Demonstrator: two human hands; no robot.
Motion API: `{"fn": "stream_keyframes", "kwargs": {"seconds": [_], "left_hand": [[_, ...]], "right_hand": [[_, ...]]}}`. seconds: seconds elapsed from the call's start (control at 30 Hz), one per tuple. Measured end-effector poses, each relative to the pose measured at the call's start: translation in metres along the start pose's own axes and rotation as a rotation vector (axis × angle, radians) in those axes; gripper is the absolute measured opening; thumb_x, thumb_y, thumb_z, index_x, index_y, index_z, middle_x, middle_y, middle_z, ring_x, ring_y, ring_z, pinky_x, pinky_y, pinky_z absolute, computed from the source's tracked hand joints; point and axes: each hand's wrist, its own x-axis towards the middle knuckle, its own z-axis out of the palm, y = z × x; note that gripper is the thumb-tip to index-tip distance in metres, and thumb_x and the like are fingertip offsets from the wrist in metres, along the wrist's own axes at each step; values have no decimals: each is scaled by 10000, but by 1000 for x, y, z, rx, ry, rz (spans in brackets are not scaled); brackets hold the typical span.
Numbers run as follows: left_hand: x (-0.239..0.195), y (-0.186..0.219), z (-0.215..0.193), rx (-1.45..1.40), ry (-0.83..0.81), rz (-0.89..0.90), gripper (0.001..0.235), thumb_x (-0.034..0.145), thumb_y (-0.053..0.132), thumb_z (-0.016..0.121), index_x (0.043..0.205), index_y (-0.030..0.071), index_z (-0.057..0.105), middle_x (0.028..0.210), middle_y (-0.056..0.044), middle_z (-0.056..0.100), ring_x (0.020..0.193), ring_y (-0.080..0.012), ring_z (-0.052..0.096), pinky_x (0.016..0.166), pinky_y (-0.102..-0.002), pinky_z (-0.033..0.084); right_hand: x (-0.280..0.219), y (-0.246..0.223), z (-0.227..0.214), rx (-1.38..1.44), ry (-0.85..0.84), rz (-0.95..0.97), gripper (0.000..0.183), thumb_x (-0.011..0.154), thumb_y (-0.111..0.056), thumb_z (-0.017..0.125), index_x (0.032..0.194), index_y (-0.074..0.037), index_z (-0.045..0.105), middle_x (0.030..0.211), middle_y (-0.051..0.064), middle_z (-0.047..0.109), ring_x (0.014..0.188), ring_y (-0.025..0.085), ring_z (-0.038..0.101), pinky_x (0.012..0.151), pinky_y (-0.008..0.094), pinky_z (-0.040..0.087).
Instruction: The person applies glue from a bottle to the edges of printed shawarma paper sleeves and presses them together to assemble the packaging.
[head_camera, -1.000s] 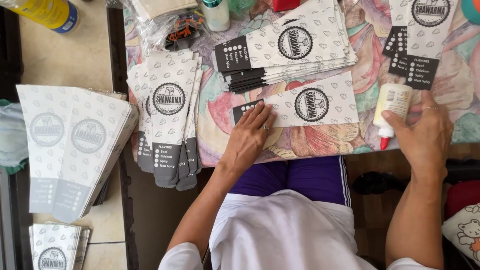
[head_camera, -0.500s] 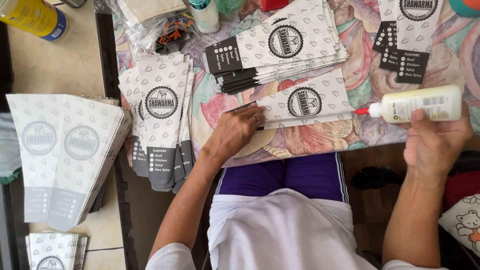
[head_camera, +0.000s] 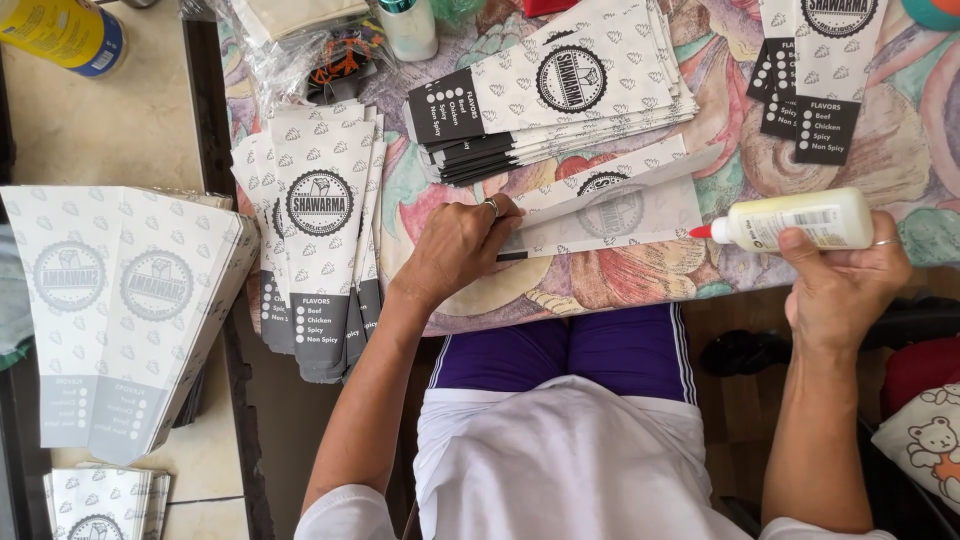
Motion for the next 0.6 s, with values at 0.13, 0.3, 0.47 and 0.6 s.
{"fn": "stream_keyframes", "kwargs": {"seconds": [0.13,0.3,0.47,0.6], "left_hand": [[2,1,-4,-56,-34,-36,179,1075,183,514,966,65,593,577,-86,594,532,-349,621,491,-409,408],[2,-5,-2,-27,-41,-54,213,1071,218,537,942,62,602,571,-120,587,560,-395,605,498,-455,397],[6,-8,-5,-104,-63,-98,201,1048,218,566,951,65,652,543,-106,578,552,-366,600,524,-426,401],[12,-13,-10,-235,-116,-163,193,1014,215,582,894,82,654,585,-68,622,543,-317,565,569,-406,381]], "right_hand": [[0,5,-6,-37,38,-37,411,920,-18,934,1126,-35,578,1102,92,672,1070,212,691,956,421,682],[-6,10,12,19,30,-51,429,866,-17,933,1123,-34,590,1084,93,674,1024,203,682,927,382,653],[-24,5,51,118,-53,-21,387,877,23,879,1147,-32,608,1063,96,684,999,220,697,924,407,677],[-44,-6,92,194,-126,72,364,845,-2,861,1103,-38,607,1046,112,701,989,250,718,890,431,690]]}}
